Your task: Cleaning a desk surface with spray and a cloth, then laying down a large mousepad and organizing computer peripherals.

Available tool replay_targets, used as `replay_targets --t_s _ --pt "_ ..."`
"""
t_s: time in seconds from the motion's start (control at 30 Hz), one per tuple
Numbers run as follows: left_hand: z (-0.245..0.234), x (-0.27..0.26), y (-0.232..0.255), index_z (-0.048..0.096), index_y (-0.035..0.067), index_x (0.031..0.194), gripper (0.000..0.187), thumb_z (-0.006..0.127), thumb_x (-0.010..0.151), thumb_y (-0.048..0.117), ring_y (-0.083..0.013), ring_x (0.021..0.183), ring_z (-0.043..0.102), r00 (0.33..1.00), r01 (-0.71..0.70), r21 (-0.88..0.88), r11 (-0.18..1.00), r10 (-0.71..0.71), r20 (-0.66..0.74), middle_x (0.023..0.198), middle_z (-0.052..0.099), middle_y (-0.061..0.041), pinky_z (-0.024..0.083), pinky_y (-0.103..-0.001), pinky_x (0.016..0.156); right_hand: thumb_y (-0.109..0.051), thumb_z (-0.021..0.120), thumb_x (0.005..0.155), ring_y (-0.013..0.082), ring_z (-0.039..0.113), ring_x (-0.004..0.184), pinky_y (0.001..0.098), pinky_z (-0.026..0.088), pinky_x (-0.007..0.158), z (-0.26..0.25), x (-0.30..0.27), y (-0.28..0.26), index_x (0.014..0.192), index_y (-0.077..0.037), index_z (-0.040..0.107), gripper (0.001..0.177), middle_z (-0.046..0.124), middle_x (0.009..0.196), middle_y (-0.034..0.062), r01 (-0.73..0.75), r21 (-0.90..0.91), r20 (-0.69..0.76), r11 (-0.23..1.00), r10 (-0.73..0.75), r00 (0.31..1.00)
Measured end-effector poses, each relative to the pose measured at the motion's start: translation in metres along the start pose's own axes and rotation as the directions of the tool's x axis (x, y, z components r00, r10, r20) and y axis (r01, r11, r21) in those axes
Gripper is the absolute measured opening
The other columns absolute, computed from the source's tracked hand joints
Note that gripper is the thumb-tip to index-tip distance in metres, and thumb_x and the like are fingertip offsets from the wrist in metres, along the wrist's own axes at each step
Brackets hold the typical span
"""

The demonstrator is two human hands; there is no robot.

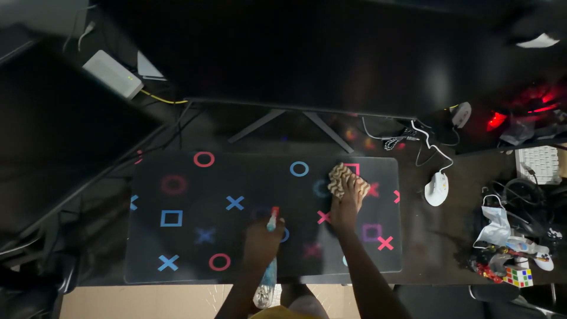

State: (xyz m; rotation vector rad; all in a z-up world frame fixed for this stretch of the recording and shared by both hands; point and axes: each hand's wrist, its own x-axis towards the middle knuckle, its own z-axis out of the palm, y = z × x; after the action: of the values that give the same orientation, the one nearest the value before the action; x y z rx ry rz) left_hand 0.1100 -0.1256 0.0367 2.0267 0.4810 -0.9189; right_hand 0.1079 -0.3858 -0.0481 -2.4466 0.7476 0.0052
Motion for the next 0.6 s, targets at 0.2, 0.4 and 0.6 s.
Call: replay_targets --t_s 0.2,0.4,0.6 --pt "0.034 -0.007 0.033 0.062 0.012 0.061 0.035 0.069 0.088 0.033 -0.0188 0.048 0.056 0.974 -0.217 -0.047 0.975 0.213 -0.075 0.054 0.060 -0.005 0.041 -0.041 0.055 -0.014 0.050 0.089 0.0286 0.014 0.160 0.0517 0.010 0.125 0.003 0.007 0.025 0.160 -0.019 0.037 0.072 0.029 0.169 0.0085 0.070 -0.093 0.042 0.993 -0.066 0.997" --pt "0.034 -0.028 0.070 0.062 0.014 0.066 0.035 0.065 0.091 0.039 -0.0133 0.053 0.052 0.995 -0.093 -0.023 0.995 0.093 -0.022 0.056 0.059 -0.002 0.038 -0.037 0.057 -0.012 0.052 0.095 0.0416 0.029 0.154 0.0539 0.022 0.123 -0.009 0.020 0.054 0.152 -0.005 0.048 0.058 0.041 0.162 0.0200 0.161 0.067 -0.113 0.985 -0.153 0.982" --pt "-0.016 -0.024 0.030 0.070 0.032 0.121 0.035 0.064 0.090 0.048 -0.0209 0.077 0.079 0.965 0.212 -0.172 0.962 -0.234 -0.119 0.088 0.083 -0.002 0.055 -0.035 0.070 -0.022 0.049 0.083 0.0367 0.029 0.151 0.0560 0.009 0.124 0.006 0.037 0.019 0.149 -0.008 0.048 0.068 0.039 0.162 0.0176 -0.173 -0.353 -0.310 0.920 0.060 0.949"
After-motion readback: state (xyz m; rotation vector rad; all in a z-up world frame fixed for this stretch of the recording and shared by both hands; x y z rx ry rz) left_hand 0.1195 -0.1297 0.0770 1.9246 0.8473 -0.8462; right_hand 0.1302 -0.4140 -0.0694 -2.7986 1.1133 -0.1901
